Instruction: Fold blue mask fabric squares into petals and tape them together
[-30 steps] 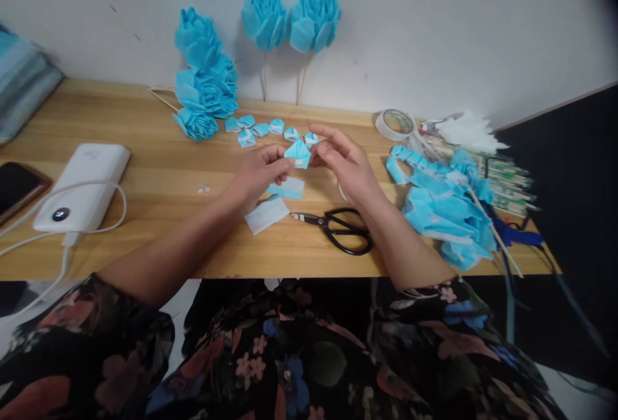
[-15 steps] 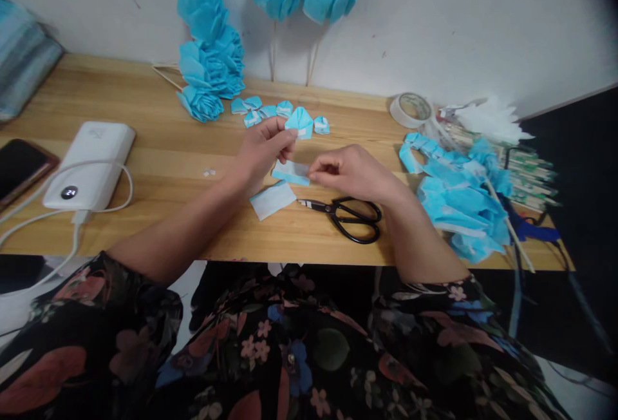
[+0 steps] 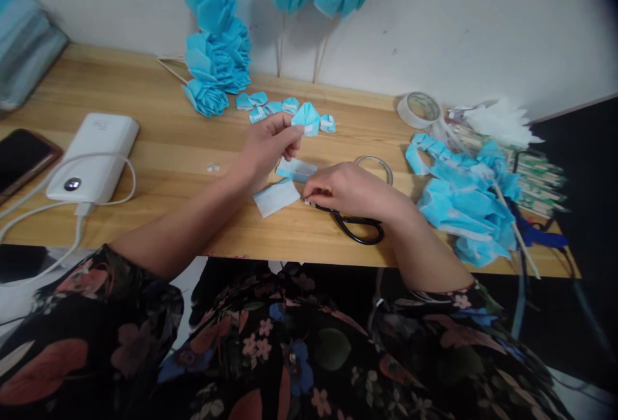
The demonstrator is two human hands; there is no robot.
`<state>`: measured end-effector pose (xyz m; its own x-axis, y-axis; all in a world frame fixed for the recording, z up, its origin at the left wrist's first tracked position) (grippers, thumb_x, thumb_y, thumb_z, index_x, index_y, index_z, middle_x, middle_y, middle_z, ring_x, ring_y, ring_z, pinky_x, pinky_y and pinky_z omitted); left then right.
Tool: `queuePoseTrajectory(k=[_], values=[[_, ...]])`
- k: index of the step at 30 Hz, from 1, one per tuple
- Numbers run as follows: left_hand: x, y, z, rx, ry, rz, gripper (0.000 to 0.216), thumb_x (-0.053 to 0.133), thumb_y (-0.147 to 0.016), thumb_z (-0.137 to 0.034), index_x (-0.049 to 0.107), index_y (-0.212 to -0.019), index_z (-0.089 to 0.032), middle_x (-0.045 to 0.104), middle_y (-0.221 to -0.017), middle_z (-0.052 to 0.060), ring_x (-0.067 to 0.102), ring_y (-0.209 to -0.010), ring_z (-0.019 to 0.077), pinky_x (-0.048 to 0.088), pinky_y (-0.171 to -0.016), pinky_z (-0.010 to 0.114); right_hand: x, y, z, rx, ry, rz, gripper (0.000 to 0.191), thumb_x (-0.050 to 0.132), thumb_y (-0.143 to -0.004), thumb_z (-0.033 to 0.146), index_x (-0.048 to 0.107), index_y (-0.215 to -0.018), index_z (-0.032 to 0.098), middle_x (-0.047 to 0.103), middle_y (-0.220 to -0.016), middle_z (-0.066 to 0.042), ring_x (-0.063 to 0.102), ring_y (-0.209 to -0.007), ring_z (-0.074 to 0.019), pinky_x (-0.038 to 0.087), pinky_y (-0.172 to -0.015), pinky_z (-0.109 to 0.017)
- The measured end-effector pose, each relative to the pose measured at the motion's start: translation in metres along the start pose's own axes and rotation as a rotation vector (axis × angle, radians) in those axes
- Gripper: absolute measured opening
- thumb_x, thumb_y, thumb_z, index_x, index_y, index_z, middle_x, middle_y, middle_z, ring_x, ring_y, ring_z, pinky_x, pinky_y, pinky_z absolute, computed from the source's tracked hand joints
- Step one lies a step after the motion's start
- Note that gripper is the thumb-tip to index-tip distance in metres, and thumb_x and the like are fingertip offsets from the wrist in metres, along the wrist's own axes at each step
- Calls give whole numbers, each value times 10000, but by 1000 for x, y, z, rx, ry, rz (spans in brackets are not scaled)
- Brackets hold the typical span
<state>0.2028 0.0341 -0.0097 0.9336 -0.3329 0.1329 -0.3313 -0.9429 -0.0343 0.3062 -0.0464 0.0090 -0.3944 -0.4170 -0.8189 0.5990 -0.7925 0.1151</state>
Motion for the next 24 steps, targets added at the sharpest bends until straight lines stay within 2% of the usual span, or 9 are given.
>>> queuePoseTrajectory(k=[9, 16, 18, 22, 24], values=[[1, 0, -1, -37, -13, -16, 253, 656, -884, -175, 513, -676, -183, 561, -602, -37, 498, -529, 67, 400, -535, 211, 4, -5, -5, 37, 17, 1, 170, 565, -854, 113, 680, -777, 211, 660, -699, 24, 503, -596, -117, 296, -625, -278], [2, 1, -1, -23, 34, 7, 203, 630, -857, -186, 537, -676, -179, 559, -604, -31, 494, -535, 70, 401, -525, 206, -21, 7, -6, 44, -156, -57, 103, 600, -861, 171, 688, -829, 216, 644, -628, 54, 512, -547, -98, 351, -589, -251], [2, 2, 1, -35, 44, 11, 198, 640, -846, -209, 542, -675, -181, 561, -601, -29, 498, -539, 72, 403, -526, 206, -39, 13, -7, 46, -230, -217, 86, 620, -875, 230, 701, -848, 218, 649, -643, 41, 526, -549, -107, 378, -567, -257], [5, 4, 3, -43, 48, 34, 193, 655, -831, -238, 550, -678, -185, 564, -591, -28, 488, -523, 73, 396, -521, 212, -78, 35, -12, 58, -204, -809, 128, 600, -928, 296, 706, -890, 234, 710, -804, -20, 593, -669, -157, 483, -654, -323], [7, 5, 2, -57, 34, 45, 179, 659, -820, -232, 558, -681, -184, 557, -573, -31, 472, -506, 72, 383, -514, 215, -80, 38, -9, 29, -67, -938, 140, 592, -945, 298, 711, -888, 253, 717, -839, -37, 617, -745, -193, 514, -751, -379]])
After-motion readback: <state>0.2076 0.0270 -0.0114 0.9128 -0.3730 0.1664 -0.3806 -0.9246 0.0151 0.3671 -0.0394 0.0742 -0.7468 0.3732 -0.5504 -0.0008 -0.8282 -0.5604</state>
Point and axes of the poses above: each hand's wrist, its own y-axis away from the middle knuckle, its own x-axis out of the palm, z = x × y, the point moved 8 cm from there along -y, towards the middle knuckle
